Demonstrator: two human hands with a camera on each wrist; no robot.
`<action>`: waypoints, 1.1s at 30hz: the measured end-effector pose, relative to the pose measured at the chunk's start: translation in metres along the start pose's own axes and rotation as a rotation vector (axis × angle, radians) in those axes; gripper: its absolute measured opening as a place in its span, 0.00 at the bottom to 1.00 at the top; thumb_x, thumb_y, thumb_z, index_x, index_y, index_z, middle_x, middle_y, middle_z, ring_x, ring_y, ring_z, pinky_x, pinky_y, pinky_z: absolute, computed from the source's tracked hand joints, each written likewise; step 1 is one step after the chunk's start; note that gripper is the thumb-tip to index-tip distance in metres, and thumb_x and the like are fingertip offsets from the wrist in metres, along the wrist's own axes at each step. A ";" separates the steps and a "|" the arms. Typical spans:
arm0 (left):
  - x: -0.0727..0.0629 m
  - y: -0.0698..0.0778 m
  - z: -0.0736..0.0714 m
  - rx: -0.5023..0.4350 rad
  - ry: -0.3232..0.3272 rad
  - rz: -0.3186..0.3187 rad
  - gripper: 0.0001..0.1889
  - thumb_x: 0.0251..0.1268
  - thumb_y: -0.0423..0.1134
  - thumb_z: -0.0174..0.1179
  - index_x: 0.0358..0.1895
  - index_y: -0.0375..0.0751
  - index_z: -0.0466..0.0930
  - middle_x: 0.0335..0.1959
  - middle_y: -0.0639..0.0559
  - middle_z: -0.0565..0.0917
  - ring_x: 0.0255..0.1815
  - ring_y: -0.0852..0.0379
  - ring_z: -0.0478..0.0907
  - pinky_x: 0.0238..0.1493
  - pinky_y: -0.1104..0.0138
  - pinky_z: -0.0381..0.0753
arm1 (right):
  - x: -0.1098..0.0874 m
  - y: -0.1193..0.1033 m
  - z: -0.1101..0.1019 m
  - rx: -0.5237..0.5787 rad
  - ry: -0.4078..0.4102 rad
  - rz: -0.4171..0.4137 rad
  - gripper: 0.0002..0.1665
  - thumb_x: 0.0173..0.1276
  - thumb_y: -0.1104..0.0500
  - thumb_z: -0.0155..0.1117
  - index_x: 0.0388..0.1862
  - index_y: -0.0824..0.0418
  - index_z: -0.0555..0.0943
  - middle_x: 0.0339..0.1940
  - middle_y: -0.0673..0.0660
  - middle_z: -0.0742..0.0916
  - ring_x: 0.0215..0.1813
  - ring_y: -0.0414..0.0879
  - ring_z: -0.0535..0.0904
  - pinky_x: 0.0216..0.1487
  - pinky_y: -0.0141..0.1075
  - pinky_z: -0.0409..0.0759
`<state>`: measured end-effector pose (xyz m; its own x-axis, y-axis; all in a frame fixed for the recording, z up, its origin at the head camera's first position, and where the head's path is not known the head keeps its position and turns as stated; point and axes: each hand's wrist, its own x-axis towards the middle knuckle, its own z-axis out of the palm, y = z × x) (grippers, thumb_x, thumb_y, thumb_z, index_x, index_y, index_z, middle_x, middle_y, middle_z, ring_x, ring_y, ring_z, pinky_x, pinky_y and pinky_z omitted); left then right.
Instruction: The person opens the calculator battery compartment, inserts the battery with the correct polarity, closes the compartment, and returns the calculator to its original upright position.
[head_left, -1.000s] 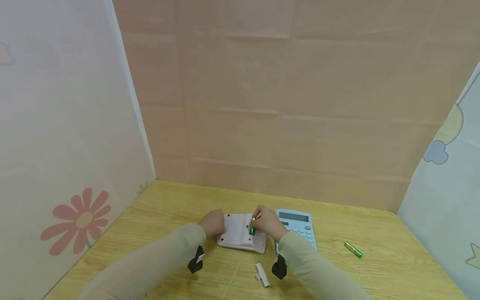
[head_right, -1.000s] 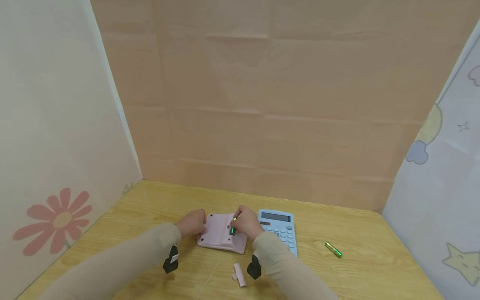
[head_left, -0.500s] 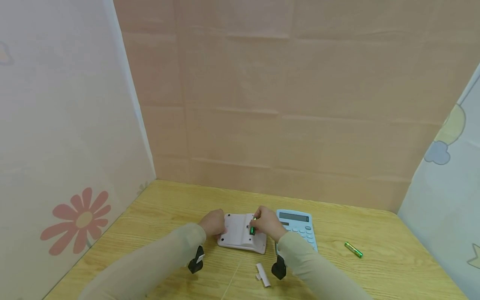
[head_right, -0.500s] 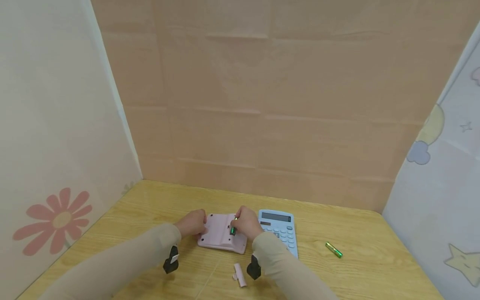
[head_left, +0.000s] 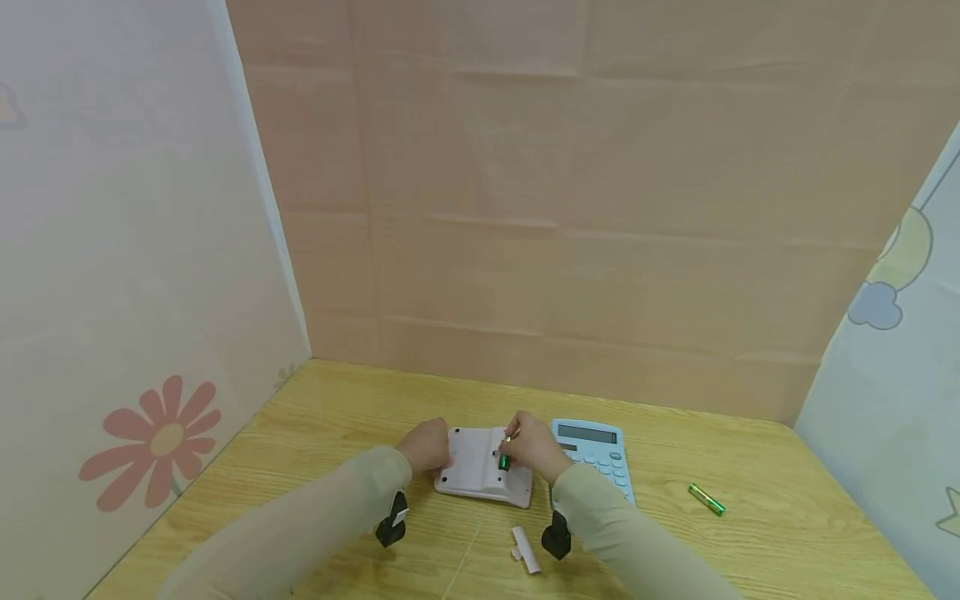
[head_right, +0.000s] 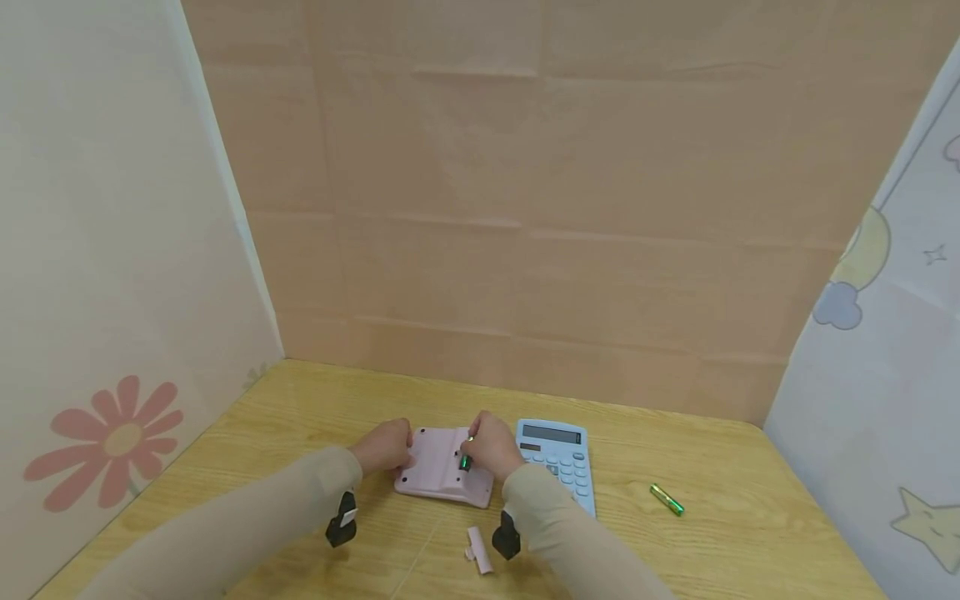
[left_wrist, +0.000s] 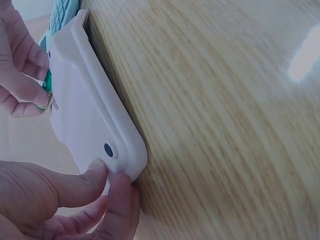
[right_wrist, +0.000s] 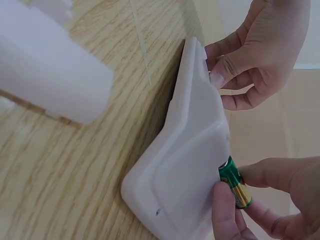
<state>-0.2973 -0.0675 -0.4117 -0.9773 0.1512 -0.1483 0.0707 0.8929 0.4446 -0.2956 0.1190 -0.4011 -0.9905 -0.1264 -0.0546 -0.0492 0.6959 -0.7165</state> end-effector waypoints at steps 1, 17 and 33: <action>0.000 0.000 0.000 -0.002 -0.002 -0.004 0.11 0.58 0.29 0.65 0.40 0.30 0.72 0.15 0.48 0.75 0.12 0.60 0.71 0.16 0.74 0.62 | 0.000 0.000 0.000 -0.007 -0.002 0.003 0.12 0.58 0.66 0.68 0.33 0.64 0.73 0.28 0.57 0.81 0.24 0.43 0.79 0.27 0.33 0.80; -0.002 0.001 -0.001 -0.005 0.006 0.006 0.10 0.58 0.27 0.64 0.40 0.30 0.73 0.13 0.49 0.75 0.12 0.61 0.70 0.16 0.74 0.62 | 0.001 -0.001 -0.001 -0.085 -0.031 -0.025 0.12 0.61 0.64 0.68 0.34 0.63 0.72 0.28 0.56 0.78 0.23 0.43 0.76 0.25 0.33 0.77; 0.000 0.002 0.000 -0.004 -0.004 -0.020 0.12 0.59 0.29 0.65 0.41 0.31 0.72 0.16 0.48 0.75 0.13 0.60 0.71 0.17 0.73 0.63 | 0.002 -0.002 -0.008 -0.078 -0.063 -0.020 0.07 0.63 0.66 0.66 0.32 0.64 0.75 0.31 0.57 0.80 0.30 0.46 0.79 0.31 0.38 0.83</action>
<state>-0.2975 -0.0658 -0.4112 -0.9776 0.1357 -0.1609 0.0508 0.8940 0.4451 -0.2990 0.1235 -0.3942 -0.9794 -0.1828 -0.0861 -0.0809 0.7453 -0.6618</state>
